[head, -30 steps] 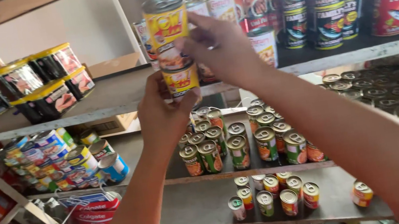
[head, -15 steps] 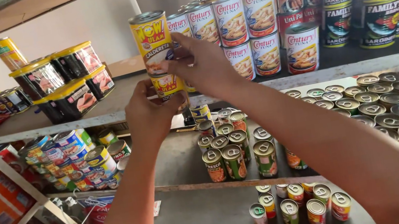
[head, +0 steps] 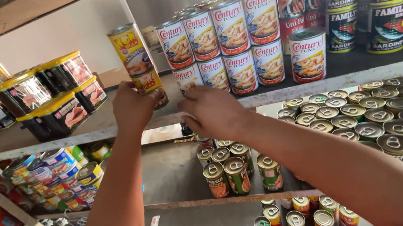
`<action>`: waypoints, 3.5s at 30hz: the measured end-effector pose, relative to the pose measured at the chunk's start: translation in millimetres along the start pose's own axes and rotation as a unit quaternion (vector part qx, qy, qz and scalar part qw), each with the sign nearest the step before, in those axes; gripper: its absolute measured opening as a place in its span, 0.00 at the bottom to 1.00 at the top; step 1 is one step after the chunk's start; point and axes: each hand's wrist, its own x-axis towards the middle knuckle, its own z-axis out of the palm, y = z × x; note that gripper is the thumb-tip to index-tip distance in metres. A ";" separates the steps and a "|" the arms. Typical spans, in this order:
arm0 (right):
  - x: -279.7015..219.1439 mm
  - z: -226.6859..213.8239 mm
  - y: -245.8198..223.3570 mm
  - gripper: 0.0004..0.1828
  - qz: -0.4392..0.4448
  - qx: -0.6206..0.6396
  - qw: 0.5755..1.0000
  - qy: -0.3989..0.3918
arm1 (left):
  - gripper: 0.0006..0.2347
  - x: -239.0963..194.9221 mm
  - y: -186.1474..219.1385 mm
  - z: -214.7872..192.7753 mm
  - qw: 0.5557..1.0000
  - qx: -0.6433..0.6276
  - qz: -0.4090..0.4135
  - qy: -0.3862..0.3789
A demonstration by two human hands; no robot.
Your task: The person takes various canned goods from a cardboard box and arranges them on metal shelves. They handle multiple types of cans, including sardines and tuna, placing them in rows to organize the display.
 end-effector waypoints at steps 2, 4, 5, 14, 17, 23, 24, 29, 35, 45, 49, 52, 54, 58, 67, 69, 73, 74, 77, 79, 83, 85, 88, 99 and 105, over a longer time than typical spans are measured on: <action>-2.5 7.9 4.3 0.09 -0.017 -0.006 1.000 0.001 | 0.28 7.1 -1.1 11.6 1.000 0.007 -0.012 -0.020; -3.7 13.6 6.8 0.08 -0.036 -0.012 0.999 0.004 | 0.27 15.6 -5.3 21.3 0.999 0.015 -0.023 -0.038; -3.8 14.5 8.0 0.08 -0.034 -0.005 0.999 -0.004 | 0.27 21.3 -7.9 26.1 0.998 0.019 -0.025 -0.057; -6.8 21.0 8.8 0.12 -0.012 0.002 1.000 0.002 | 0.32 56.4 -14.8 74.2 0.992 -0.013 -0.040 -0.117; -4.4 21.5 7.4 0.13 0.021 -0.009 1.000 -0.016 | 0.35 67.1 -17.7 91.7 0.993 0.004 -0.026 -0.119; -0.5 28.3 5.0 0.10 0.070 -0.039 0.994 -0.070 | 0.29 71.2 -3.7 102.3 0.989 0.054 -0.033 -0.135; -0.3 28.7 5.1 0.10 0.073 -0.044 0.994 -0.073 | 0.27 71.3 2.2 102.9 0.988 0.050 -0.038 -0.138; -2.8 33.2 8.2 0.10 0.064 -0.048 0.995 -0.063 | 0.23 90.9 -42.8 136.8 0.982 -0.027 0.099 -0.160; -26.1 28.5 20.8 0.12 -0.013 0.025 0.999 0.025 | 0.25 64.0 -55.2 89.3 0.989 0.050 0.114 -0.085; -176.9 -54.9 -18.8 0.15 0.094 0.199 0.968 0.119 | 0.03 -189.9 62.5 1.8 0.934 -0.263 0.241 0.018; -246.8 -90.4 -28.4 0.15 0.165 0.228 0.954 0.108 | 0.02 -276.2 101.0 20.7 0.934 -0.302 0.173 -0.082; -306.6 -110.9 -29.8 0.13 0.240 0.194 0.946 0.096 | 0.03 -328.1 112.0 55.3 0.922 -0.330 0.143 -0.146; -354.8 -116.6 -28.6 0.11 0.358 0.274 0.886 0.109 | 0.04 -365.5 112.1 82.4 0.915 -0.332 0.085 -0.215; -463.5 -126.9 -44.2 0.12 0.479 0.345 0.799 0.113 | 0.04 -459.3 100.8 125.4 0.888 -0.334 -0.018 -0.315; -667.2 -102.4 -97.6 0.09 0.689 0.300 0.655 0.078 | 0.08 -659.7 46.0 214.7 0.831 -0.215 -0.185 -0.479; -705.8 -89.5 -115.9 0.10 0.752 0.301 0.586 0.027 | 0.09 -698.3 28.3 230.0 0.827 -0.121 -0.170 -0.522; -790.7 -61.5 -149.6 0.12 0.777 0.304 0.547 -0.070 | 0.11 -758.0 9.5 254.1 0.788 -0.013 -0.148 -0.598; -803.1 -56.8 -153.5 0.14 0.771 0.286 0.554 -0.131 | 0.15 -768.6 7.5 262.5 0.762 0.020 -0.145 -0.631; -846.6 -49.8 -172.1 0.19 0.760 0.246 0.553 -0.235 | 0.24 -803.2 9.0 278.9 0.725 0.055 -0.140 -0.672; -875.5 -44.4 -182.0 0.21 0.754 0.227 0.551 -0.275 | 0.29 -822.4 8.9 289.1 0.722 0.057 -0.136 -0.676; -910.2 -35.2 -200.0 0.24 0.693 0.173 0.603 -0.356 | 0.27 -854.4 2.0 305.7 0.758 0.067 -0.140 -0.634; -899.5 -30.1 -201.7 0.25 0.676 0.148 0.603 -0.397 | 0.24 -859.5 0.2 310.5 0.759 0.082 -0.160 -0.625; -864.2 -15.8 -192.7 0.32 0.673 0.113 0.520 -0.514 | 0.16 -852.2 -1.5 310.2 0.767 0.124 -0.194 -0.599; -889.7 13.6 -216.4 0.42 0.634 -0.011 0.607 -0.478 | 0.20 -848.3 13.9 275.6 0.881 0.087 -0.002 -0.464; -847.8 -17.1 -191.6 0.34 0.669 0.106 0.599 -0.428 | 0.24 -843.9 48.2 275.8 0.796 0.051 -0.011 -0.603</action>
